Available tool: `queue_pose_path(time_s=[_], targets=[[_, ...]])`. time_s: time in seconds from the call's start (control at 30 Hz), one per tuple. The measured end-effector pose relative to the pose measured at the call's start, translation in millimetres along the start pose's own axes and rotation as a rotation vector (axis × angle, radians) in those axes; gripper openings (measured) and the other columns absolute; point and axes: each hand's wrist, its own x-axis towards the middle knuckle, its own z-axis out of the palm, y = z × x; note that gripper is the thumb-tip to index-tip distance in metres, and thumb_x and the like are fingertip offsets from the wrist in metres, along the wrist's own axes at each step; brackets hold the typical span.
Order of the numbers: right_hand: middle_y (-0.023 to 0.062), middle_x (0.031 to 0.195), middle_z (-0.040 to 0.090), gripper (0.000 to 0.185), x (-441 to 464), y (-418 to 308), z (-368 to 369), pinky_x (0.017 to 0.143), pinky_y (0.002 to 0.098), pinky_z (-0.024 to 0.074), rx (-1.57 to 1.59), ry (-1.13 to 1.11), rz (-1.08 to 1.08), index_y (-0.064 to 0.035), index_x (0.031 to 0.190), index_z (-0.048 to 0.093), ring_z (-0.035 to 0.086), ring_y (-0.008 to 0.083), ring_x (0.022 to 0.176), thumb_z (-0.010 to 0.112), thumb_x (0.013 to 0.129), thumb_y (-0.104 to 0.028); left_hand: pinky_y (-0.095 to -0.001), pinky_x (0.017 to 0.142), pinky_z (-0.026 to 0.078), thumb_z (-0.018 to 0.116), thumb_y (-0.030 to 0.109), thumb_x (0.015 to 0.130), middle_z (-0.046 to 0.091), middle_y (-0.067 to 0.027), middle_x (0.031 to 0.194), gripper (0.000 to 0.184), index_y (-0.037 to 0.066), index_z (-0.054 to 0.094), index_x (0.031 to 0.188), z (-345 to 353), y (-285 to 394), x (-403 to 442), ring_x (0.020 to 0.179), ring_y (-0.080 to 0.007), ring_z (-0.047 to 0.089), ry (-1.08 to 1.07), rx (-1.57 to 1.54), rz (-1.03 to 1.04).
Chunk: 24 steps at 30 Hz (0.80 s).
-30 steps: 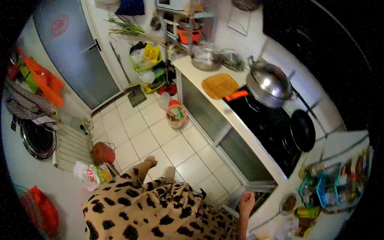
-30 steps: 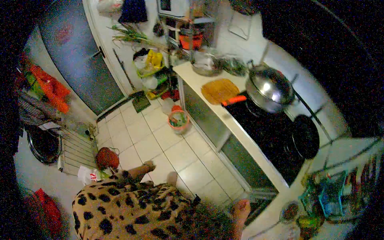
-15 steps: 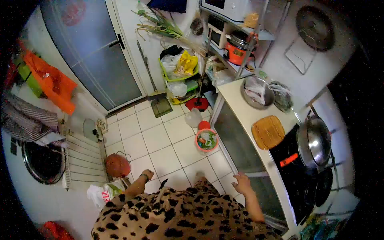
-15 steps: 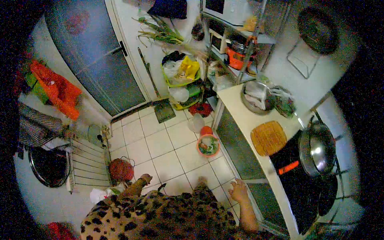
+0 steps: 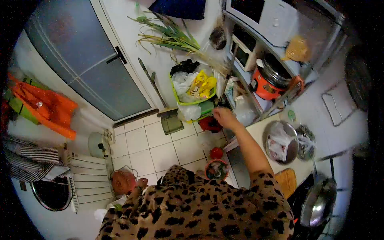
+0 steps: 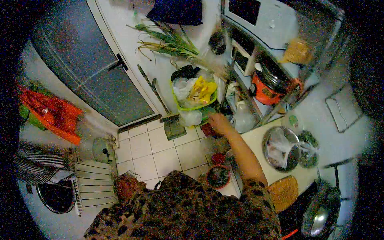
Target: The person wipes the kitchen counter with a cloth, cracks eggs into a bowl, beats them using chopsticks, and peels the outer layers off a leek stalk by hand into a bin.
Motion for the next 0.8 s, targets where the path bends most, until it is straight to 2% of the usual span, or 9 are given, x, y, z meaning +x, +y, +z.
queue_pose_path(time_s=[0.23, 0.33, 0.4, 0.5, 0.53, 0.57, 0.6, 0.63, 0.8], targets=[[0.0207, 0.092, 0.062, 0.023, 242, 5, -44, 0.072, 0.0418, 0.0467, 0.176, 0.212, -0.02, -0.0016, 0.103, 0.059, 0.06, 0.0368, 0.084, 0.049, 0.085, -0.012, -0.0397, 0.064, 0.05, 0.05, 0.028, 0.09, 0.061, -0.0116, 0.092, 0.026, 0.004, 0.06, 0.095, -72, 32, 69, 0.076, -0.0231, 0.059, -0.025, -0.066, -0.056], [0.0209, 0.093, 0.063, 0.027, 317, 18, -48, 0.073, 0.0421, 0.0474, 0.014, 0.297, 0.055, -0.0013, 0.108, 0.059, 0.061, 0.0361, 0.085, 0.048, 0.084, -0.008, -0.0411, 0.064, 0.05, 0.05, 0.027, 0.09, 0.061, -0.0122, 0.093, 0.026, 0.004, 0.06, 0.095, -116, 50, 128, 0.077, -0.0242, 0.06, -0.048, -0.031, -0.01], [0.0226, 0.105, 0.06, 0.039, 375, 45, -44, 0.082, 0.0429, 0.0457, -0.024, 0.191, 0.166, -0.0023, 0.121, 0.052, 0.057, 0.0371, 0.097, 0.05, 0.082, -0.005, -0.0419, 0.064, 0.05, 0.049, 0.027, 0.09, 0.061, -0.0126, 0.095, 0.026, 0.004, 0.06, 0.095, -154, 68, 169, 0.079, -0.025, 0.06, -0.034, 0.055, 0.092], [0.0235, 0.129, 0.045, 0.076, 444, 77, -25, 0.094, 0.0454, 0.0378, -0.096, 0.342, 0.136, -0.005, 0.141, 0.026, 0.042, 0.041, 0.117, 0.063, 0.074, -0.005, -0.0432, 0.064, 0.05, 0.049, 0.026, 0.09, 0.061, -0.0132, 0.097, 0.025, 0.004, 0.06, 0.095, -210, 113, 231, 0.08, -0.0261, 0.061, 0.107, 0.151, 0.423], [0.0235, 0.129, 0.045, 0.076, 460, 78, -25, 0.094, 0.0454, 0.0378, -0.097, 0.342, 0.132, -0.005, 0.141, 0.026, 0.042, 0.041, 0.117, 0.063, 0.074, -0.005, -0.0437, 0.064, 0.05, 0.049, 0.026, 0.09, 0.061, -0.0134, 0.097, 0.025, 0.004, 0.06, 0.095, -227, 136, 248, 0.081, -0.0265, 0.061, 0.149, -0.112, 0.48], [0.0224, 0.126, 0.047, 0.077, 469, 80, -23, 0.093, 0.0451, 0.0386, -0.166, 0.258, 0.16, -0.0051, 0.14, 0.027, 0.043, 0.0402, 0.114, 0.065, 0.073, -0.005, -0.0426, 0.071, 0.051, 0.048, 0.028, 0.092, 0.06, -0.0122, 0.102, 0.03, 0.002, 0.057, 0.103, -241, 165, 255, 0.086, -0.0259, 0.061, 0.1, -0.836, 0.388], [0.0212, 0.122, 0.049, 0.077, 470, 80, -26, 0.092, 0.0447, 0.0393, -0.232, 0.181, 0.184, -0.0052, 0.139, 0.028, 0.045, 0.0394, 0.112, 0.067, 0.072, -0.006, -0.034, 0.069, 0.052, 0.057, 0.031, 0.088, 0.063, -0.0122, 0.088, 0.035, 0.001, 0.058, 0.106, -259, 195, 263, 0.08, -0.0206, 0.062, 0.127, -1.027, 0.428], [0.0187, 0.112, 0.053, 0.066, 473, 89, -18, 0.091, 0.0444, 0.0395, -0.283, 0.315, 0.071, -0.0057, 0.131, 0.039, 0.048, 0.0373, 0.105, 0.066, 0.07, -0.005, -0.0347, 0.07, 0.051, 0.056, 0.03, 0.089, 0.064, -0.0132, 0.089, 0.037, 0.0, 0.057, 0.108, -289, 231, 258, 0.082, -0.0215, 0.063, 0.248, -0.637, 0.667], [0.0152, 0.106, 0.054, 0.045, 449, 72, -22, 0.089, 0.0441, 0.0403, -0.444, 0.265, -0.1, -0.0063, 0.111, 0.054, 0.05, 0.036, 0.101, 0.061, 0.066, -0.003, -0.0317, 0.077, 0.048, 0.054, 0.026, 0.092, 0.062, -0.0145, 0.101, 0.033, 0.001, 0.054, 0.114, -412, 409, 189, 0.094, -0.0224, 0.061, 0.311, -0.441, 0.967]])
